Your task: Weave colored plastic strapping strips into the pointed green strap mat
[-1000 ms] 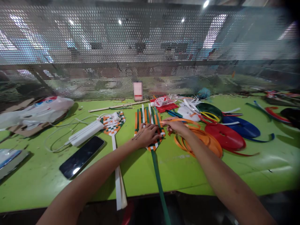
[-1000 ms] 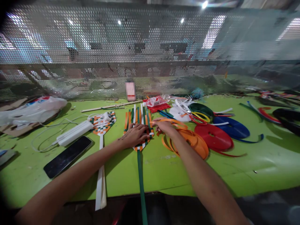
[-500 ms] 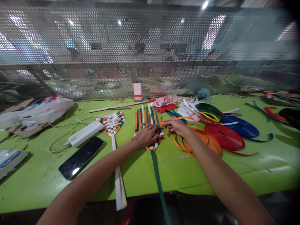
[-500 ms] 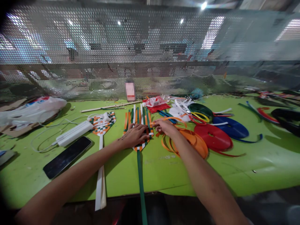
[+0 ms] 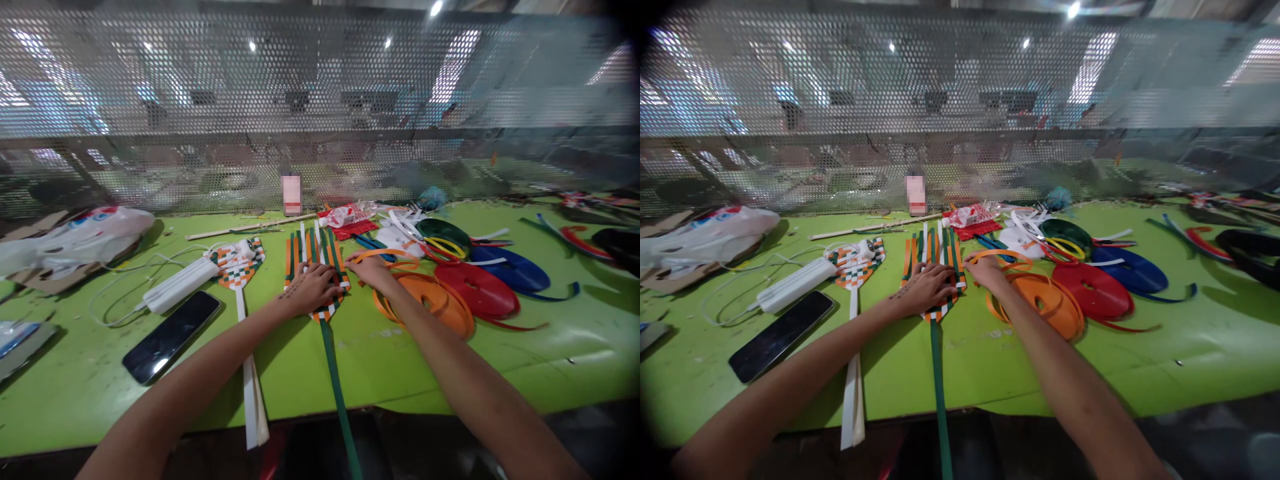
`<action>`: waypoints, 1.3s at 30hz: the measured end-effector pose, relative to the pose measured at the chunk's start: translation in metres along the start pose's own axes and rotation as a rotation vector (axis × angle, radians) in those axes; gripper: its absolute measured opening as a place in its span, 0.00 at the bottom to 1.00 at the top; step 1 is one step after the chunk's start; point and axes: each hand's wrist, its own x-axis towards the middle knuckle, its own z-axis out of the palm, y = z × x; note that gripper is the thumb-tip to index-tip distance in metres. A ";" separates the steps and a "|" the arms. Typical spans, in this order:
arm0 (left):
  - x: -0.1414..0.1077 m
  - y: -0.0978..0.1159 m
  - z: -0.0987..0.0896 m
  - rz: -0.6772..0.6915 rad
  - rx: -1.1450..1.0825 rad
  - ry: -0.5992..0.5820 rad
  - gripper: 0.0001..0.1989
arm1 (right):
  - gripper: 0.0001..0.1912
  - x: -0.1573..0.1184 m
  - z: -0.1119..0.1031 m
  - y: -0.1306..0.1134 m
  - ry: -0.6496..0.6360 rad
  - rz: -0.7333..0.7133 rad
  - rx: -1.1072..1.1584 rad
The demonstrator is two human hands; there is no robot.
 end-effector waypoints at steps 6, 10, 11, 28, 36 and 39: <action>0.000 0.000 0.000 0.000 0.007 -0.002 0.26 | 0.06 0.006 0.002 0.006 0.056 -0.042 0.016; 0.000 0.000 0.000 0.000 0.003 0.000 0.25 | 0.06 0.007 -0.003 0.009 -0.002 0.100 0.185; -0.001 0.000 0.000 0.000 0.002 0.001 0.25 | 0.06 0.008 -0.004 0.010 -0.018 0.141 0.243; -0.001 0.002 -0.002 -0.002 -0.002 0.007 0.25 | 0.08 0.000 -0.001 -0.004 -0.068 0.291 0.625; 0.000 0.002 -0.002 -0.005 -0.008 -0.001 0.25 | 0.07 -0.003 -0.002 -0.006 -0.109 0.280 0.658; -0.001 0.002 -0.002 -0.006 -0.009 0.001 0.26 | 0.06 -0.003 0.001 -0.007 -0.090 0.251 0.658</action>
